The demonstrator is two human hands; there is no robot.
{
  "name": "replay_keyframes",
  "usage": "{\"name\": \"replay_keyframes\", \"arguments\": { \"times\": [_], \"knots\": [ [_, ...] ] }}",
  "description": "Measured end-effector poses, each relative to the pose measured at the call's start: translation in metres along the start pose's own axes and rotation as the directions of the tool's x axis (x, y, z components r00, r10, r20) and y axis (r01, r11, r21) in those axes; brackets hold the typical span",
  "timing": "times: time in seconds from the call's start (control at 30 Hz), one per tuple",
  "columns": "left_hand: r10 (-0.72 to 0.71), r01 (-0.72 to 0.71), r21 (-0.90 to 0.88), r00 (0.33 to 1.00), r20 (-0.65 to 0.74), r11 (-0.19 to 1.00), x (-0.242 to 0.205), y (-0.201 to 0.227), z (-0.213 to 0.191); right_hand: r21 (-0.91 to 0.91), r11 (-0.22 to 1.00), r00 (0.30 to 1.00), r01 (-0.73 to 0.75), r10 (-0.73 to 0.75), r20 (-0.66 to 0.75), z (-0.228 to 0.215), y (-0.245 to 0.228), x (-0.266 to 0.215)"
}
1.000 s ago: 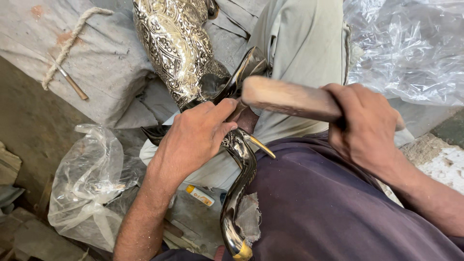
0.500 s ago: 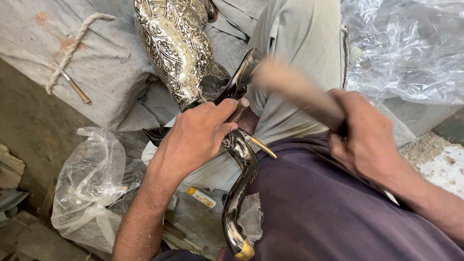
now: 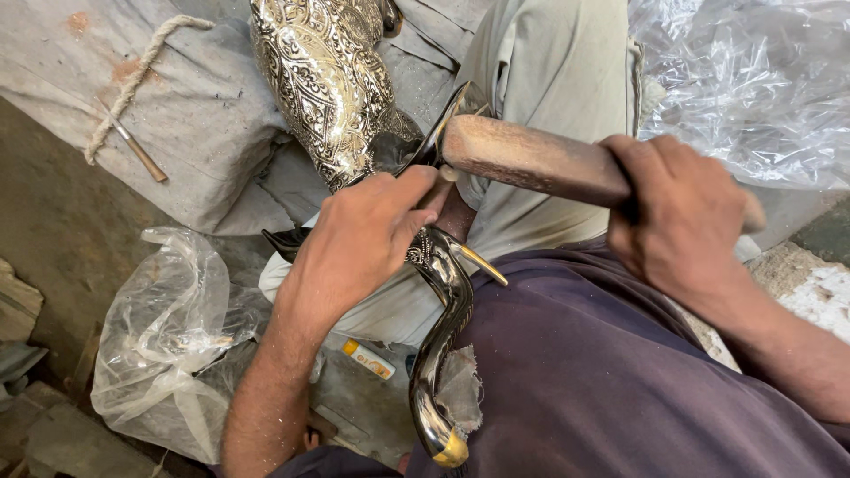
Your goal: The person sits cross-legged on the floor and uses a wooden mallet to repeatedly strike a small metal punch held against a curved, ornate metal object. The person adjusts the punch position and continues hammering the same area throughout the clip.
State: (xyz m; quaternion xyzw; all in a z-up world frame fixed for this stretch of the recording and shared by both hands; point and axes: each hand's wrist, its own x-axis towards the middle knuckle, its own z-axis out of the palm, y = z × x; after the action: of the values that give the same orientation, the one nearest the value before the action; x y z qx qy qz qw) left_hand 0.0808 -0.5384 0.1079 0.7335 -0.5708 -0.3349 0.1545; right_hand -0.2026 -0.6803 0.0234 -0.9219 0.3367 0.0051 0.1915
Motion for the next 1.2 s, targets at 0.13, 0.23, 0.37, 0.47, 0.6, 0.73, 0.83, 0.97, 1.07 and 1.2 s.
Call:
{"name": "replay_keyframes", "arguments": {
  "times": [0.13,0.23,0.37,0.47,0.6,0.73,0.83,0.97,1.07,1.2],
  "knots": [
    [-0.131,0.057,-0.248,0.947,-0.293,0.967,-0.031,0.003,0.008,0.333,0.933,0.987,0.137,-0.101,-0.124,-0.008,0.015,0.01],
    [-0.153,0.003,-0.342,0.898,-0.412,0.94,-0.05,-0.001,0.023,0.365,0.927,0.994,0.086,-0.056,-0.092,-0.016,0.017,0.021],
    [-0.109,-0.062,-0.392,0.91,-0.4,0.918,-0.062,-0.019,0.042,0.177,0.965,0.972,0.195,-0.166,-0.168,-0.028,0.004,0.042],
    [0.029,-0.158,-0.306,0.922,-0.387,0.939,-0.06,-0.035,0.054,0.058,0.953,0.934,0.297,-0.277,-0.227,-0.038,-0.009,0.055],
    [0.209,-0.29,-0.143,0.886,-0.414,0.946,-0.058,-0.052,0.061,-0.186,0.898,0.858,0.399,-0.437,-0.269,-0.056,-0.022,0.064],
    [0.302,-0.355,-0.063,0.864,-0.403,0.933,-0.059,-0.061,0.061,0.398,0.845,0.934,0.358,-0.315,-0.169,-0.072,-0.038,0.064],
    [0.301,-0.338,-0.035,0.877,-0.376,0.941,-0.06,-0.067,0.06,0.4,0.85,0.939,0.343,-0.312,-0.143,-0.082,-0.045,0.063],
    [0.245,-0.304,-0.119,0.902,-0.355,0.945,-0.064,-0.069,0.062,-0.014,0.89,0.874,0.456,-0.45,-0.185,-0.084,-0.047,0.067],
    [0.282,-0.318,-0.048,0.892,-0.354,0.947,-0.065,-0.074,0.06,0.066,0.9,0.894,0.43,-0.416,-0.166,-0.081,-0.042,0.065],
    [0.267,-0.313,-0.101,0.909,-0.32,0.944,-0.062,-0.076,0.058,-0.364,0.788,0.815,0.497,-0.567,-0.115,-0.078,-0.037,0.062]
  ]
}}
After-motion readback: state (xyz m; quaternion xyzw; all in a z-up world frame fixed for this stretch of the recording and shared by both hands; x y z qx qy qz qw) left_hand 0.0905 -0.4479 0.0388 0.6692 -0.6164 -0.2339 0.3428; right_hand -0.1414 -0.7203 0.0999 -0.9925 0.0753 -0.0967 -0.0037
